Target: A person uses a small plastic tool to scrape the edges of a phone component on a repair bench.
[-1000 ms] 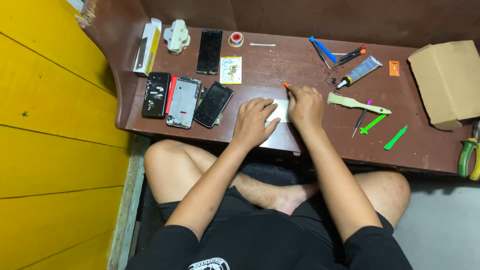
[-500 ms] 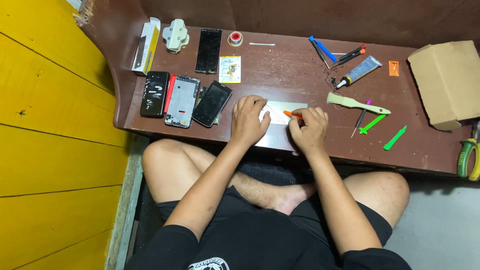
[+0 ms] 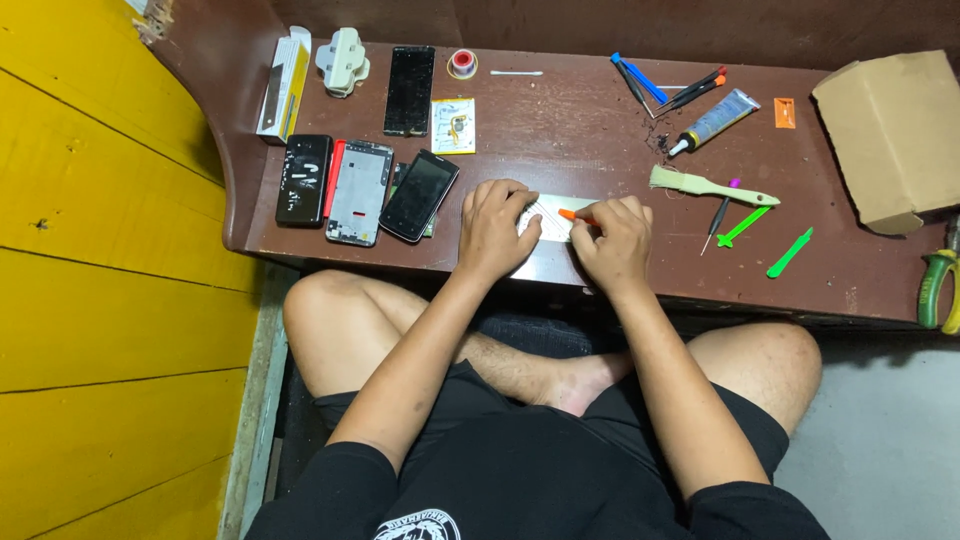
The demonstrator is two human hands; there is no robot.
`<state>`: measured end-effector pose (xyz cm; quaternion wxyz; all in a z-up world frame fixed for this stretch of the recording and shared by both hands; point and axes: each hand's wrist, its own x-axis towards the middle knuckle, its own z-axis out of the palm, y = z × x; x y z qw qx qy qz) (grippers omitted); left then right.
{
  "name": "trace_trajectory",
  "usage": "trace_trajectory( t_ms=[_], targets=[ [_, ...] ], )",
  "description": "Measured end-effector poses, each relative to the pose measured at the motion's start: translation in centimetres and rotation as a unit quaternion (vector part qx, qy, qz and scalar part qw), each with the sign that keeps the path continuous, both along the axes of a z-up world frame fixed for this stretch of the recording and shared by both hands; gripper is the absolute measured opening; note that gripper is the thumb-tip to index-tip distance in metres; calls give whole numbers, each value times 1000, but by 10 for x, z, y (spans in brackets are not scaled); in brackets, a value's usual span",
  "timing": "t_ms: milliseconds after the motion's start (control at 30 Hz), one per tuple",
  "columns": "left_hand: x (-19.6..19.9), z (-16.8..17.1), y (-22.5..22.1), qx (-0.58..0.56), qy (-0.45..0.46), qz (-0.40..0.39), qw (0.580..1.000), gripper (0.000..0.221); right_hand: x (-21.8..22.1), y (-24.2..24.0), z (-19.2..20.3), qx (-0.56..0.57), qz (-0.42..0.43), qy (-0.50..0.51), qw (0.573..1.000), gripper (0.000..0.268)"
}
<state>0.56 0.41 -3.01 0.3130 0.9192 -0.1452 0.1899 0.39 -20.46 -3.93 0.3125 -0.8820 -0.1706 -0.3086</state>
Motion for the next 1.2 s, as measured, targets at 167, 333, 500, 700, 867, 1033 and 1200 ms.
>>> trace_trajectory(
  t_ms=[167, 333, 500, 700, 867, 1033, 1200],
  targets=[
    [0, 4, -1, -19, 11, 15, 1000, 31, 2, -2, -4, -9, -45, -4, 999, 9],
    [0, 10, -2, -22, -11, 22, 999, 30, 13, 1, -2, 6, -21, 29, 999, 6],
    [-1, 5, -1, 4, -20, 32, 999, 27, 34, 18, -16, 8, -1, 22, 1000, 7],
    [0, 3, -1, -2, -22, 30, 999, 27, 33, 22, -13, 43, -3, 14, 999, 7],
    [-2, 3, 0, 4, -13, 24, 1000, 26, 35, 26, -21, 20, -1, 2, 1000, 8],
    [0, 4, 2, -3, -12, 32, 999, 25, 34, 28, -11, 28, 2, 5, 1000, 8],
    [-1, 9, 1, -10, -4, 24, 1000, 26, 31, 28, -8, 13, -26, 3, 1000, 8]
  ],
)
